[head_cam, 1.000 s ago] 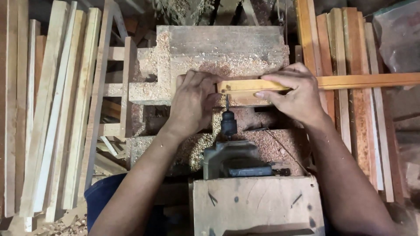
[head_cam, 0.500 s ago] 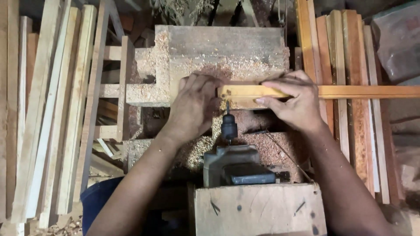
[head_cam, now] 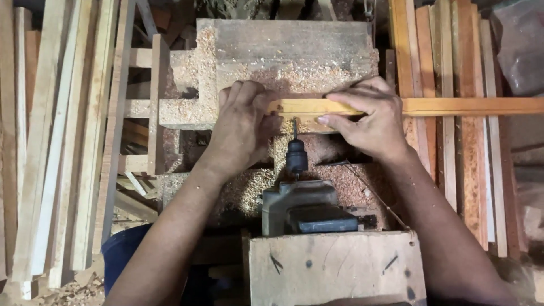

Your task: The person picks narrow wooden strips one at a time from a large pile and feeds each strip along a small table-mounted router to shape its edge, guiding it with both hands. Finished strips are placed onto a growing stack beside the machine.

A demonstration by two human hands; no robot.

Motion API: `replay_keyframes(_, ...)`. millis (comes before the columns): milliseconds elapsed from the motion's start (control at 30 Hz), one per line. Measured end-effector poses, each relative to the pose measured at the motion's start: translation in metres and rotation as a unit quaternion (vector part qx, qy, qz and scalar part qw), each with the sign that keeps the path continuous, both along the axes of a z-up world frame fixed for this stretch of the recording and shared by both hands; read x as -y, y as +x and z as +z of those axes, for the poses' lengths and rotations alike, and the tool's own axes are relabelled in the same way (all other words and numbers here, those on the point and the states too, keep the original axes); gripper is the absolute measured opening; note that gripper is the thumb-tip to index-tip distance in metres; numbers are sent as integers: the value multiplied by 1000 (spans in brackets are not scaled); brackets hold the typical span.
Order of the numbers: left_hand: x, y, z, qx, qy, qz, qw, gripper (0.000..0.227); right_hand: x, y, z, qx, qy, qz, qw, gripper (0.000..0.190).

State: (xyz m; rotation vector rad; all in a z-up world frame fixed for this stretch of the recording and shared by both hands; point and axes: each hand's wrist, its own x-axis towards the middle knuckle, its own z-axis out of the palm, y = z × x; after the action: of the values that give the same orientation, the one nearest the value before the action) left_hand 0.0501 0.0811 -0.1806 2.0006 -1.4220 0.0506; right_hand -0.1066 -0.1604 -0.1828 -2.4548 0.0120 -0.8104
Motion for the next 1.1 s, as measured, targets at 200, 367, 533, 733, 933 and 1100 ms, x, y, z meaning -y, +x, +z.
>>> replay_keyframes(200, -10, -8, 19, -39, 6, -6, 999, 23, -9, -4, 9, -15, 7, 2, 1000, 37)
replay_keyframes(367, -4, 4, 17, 1, 40, 43, 998, 53, -2, 7, 20, -18, 2, -14, 1000, 39)
replay_keyframes(533, -21, 8, 5, 1, 71, 52, 996, 76, 6, -5, 21, -38, -4, -14, 999, 39)
replay_keyframes(733, -27, 2, 5, 12, 0, 39, 999, 46, 13, -9, 7, -33, 4, -18, 999, 35)
replay_keyframes(933, -29, 3, 4, 15, -21, 21, 999, 35, 16, -13, 6, -36, -7, 0, 999, 35)
replay_keyframes(1100, -31, 0, -1, -17, -5, 26, 999, 28, 6, -14, 13, -46, 3, 1, 999, 36)
